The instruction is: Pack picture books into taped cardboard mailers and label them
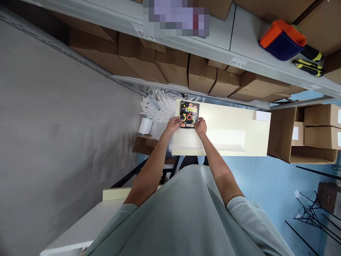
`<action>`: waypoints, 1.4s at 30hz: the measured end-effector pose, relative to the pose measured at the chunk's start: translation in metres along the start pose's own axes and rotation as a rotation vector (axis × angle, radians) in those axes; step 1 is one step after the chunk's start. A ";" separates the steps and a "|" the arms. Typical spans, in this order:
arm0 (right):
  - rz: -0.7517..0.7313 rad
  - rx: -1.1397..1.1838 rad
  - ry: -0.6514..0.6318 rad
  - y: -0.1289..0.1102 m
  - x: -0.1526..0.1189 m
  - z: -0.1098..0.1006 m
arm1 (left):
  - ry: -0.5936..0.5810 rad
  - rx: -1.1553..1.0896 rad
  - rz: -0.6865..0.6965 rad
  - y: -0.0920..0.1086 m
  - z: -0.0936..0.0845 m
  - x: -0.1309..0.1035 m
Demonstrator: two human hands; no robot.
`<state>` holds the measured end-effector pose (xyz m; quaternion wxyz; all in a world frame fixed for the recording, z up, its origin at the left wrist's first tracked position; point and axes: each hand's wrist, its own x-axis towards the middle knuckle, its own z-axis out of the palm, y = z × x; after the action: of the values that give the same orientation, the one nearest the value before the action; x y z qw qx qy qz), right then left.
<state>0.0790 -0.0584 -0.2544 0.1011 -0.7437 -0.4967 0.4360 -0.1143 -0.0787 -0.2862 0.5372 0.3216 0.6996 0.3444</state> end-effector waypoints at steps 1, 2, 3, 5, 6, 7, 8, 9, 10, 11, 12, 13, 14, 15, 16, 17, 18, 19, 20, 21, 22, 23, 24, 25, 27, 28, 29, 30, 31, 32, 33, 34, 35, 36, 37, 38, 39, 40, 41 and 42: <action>0.020 0.069 -0.012 0.000 0.003 -0.003 | -0.026 -0.017 0.016 0.006 0.001 0.001; 0.038 0.121 -0.020 0.000 0.006 -0.008 | -0.051 -0.034 0.035 0.012 0.003 0.000; 0.043 0.172 -0.032 -0.001 0.009 -0.014 | -0.076 -0.051 0.060 0.019 0.005 -0.001; -0.011 0.315 -0.086 0.000 0.012 -0.032 | -0.135 -0.099 0.130 0.033 0.012 -0.008; -0.063 0.416 -0.126 0.002 0.013 -0.044 | -0.170 -0.129 0.168 0.039 0.016 -0.013; -0.124 0.519 -0.170 0.005 0.011 -0.058 | -0.203 -0.160 0.203 0.046 0.021 -0.020; -0.181 0.607 -0.211 0.010 0.008 -0.074 | -0.230 -0.188 0.229 0.051 0.027 -0.028; -0.224 0.666 -0.242 0.016 0.003 -0.091 | -0.250 -0.210 0.243 0.057 0.034 -0.037; -0.245 0.690 -0.259 0.023 -0.003 -0.109 | -0.264 -0.229 0.248 0.061 0.044 -0.047; -0.251 0.696 -0.264 0.031 -0.011 -0.128 | -0.272 -0.243 0.247 0.064 0.055 -0.058; -0.245 0.697 -0.263 0.041 -0.019 -0.145 | -0.279 -0.253 0.241 0.066 0.068 -0.069; -0.233 0.695 -0.258 0.053 -0.028 -0.163 | -0.289 -0.261 0.232 0.067 0.083 -0.081; -0.215 0.694 -0.249 0.066 -0.036 -0.179 | -0.304 -0.264 0.222 0.067 0.100 -0.093; -0.192 0.697 -0.241 0.081 -0.044 -0.193 | -0.325 -0.261 0.212 0.065 0.119 -0.104; -0.163 0.705 -0.235 0.098 -0.051 -0.207 | -0.349 -0.248 0.201 0.062 0.138 -0.114; -0.130 0.716 -0.230 0.115 -0.056 -0.219 | -0.380 -0.222 0.190 0.058 0.157 -0.123; -0.095 0.728 -0.225 0.134 -0.060 -0.229 | -0.414 -0.177 0.177 0.053 0.175 -0.130; -0.061 0.738 -0.218 0.154 -0.062 -0.239 | -0.446 -0.116 0.161 0.047 0.193 -0.136; -0.030 0.745 -0.210 0.173 -0.063 -0.247 | -0.469 -0.044 0.140 0.041 0.210 -0.140; -0.005 0.749 -0.200 0.192 -0.062 -0.254 | -0.479 0.032 0.113 0.035 0.225 -0.143; 0.015 0.752 -0.190 0.209 -0.061 -0.260 | -0.476 0.104 0.085 0.030 0.238 -0.145; 0.031 0.757 -0.183 0.225 -0.058 -0.265 | -0.459 0.167 0.059 0.025 0.250 -0.145; 0.042 0.763 -0.181 0.239 -0.055 -0.270 | -0.433 0.224 0.039 0.021 0.261 -0.145; 0.049 0.770 -0.185 0.251 -0.052 -0.274 | -0.408 0.281 0.029 0.017 0.271 -0.143; 0.054 0.780 -0.197 0.269 -0.044 -0.282 | -0.382 0.402 0.046 0.012 0.288 -0.140; 0.052 0.782 -0.203 0.275 -0.040 -0.286 | -0.382 0.470 0.071 0.011 0.295 -0.139; 0.047 0.783 -0.207 0.280 -0.035 -0.290 | -0.384 0.537 0.100 0.009 0.301 -0.138; 0.040 0.781 -0.210 0.283 -0.030 -0.294 | -0.382 0.598 0.132 0.008 0.307 -0.138; 0.030 0.777 -0.213 0.285 -0.025 -0.299 | -0.374 0.649 0.161 0.008 0.312 -0.139; 0.021 0.772 -0.218 0.287 -0.018 -0.303 | -0.363 0.691 0.188 0.007 0.316 -0.140; 0.013 0.765 -0.226 0.287 -0.012 -0.307 | -0.352 0.723 0.210 0.006 0.319 -0.143; 0.008 0.755 -0.236 0.287 -0.004 -0.311 | -0.341 0.745 0.227 0.005 0.322 -0.145; 0.006 0.743 -0.247 0.287 0.003 -0.314 | -0.334 0.759 0.243 0.005 0.324 -0.148; 0.007 0.729 -0.257 0.287 0.009 -0.317 | -0.326 0.768 0.257 0.004 0.325 -0.152; 0.010 0.714 -0.267 0.287 0.015 -0.319 | -0.317 0.772 0.266 0.003 0.326 -0.155; 0.015 0.702 -0.278 0.288 0.020 -0.320 | -0.304 0.772 0.272 0.002 0.327 -0.157; 0.022 0.696 -0.290 0.288 0.023 -0.322 | -0.291 0.771 0.276 0.002 0.327 -0.160; 0.028 0.695 -0.303 0.288 0.025 -0.323 | -0.283 0.773 0.279 0.001 0.327 -0.162; 0.032 0.696 -0.316 0.288 0.025 -0.324 | -0.278 0.777 0.281 0.001 0.327 -0.164; 0.032 0.695 -0.329 0.287 0.025 -0.325 | -0.277 0.783 0.283 0.001 0.327 -0.166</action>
<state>0.5124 -0.0855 -0.2413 0.2593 -0.5927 -0.3174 0.6934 0.2400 -0.1697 -0.2582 0.4110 0.6367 0.6479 0.0773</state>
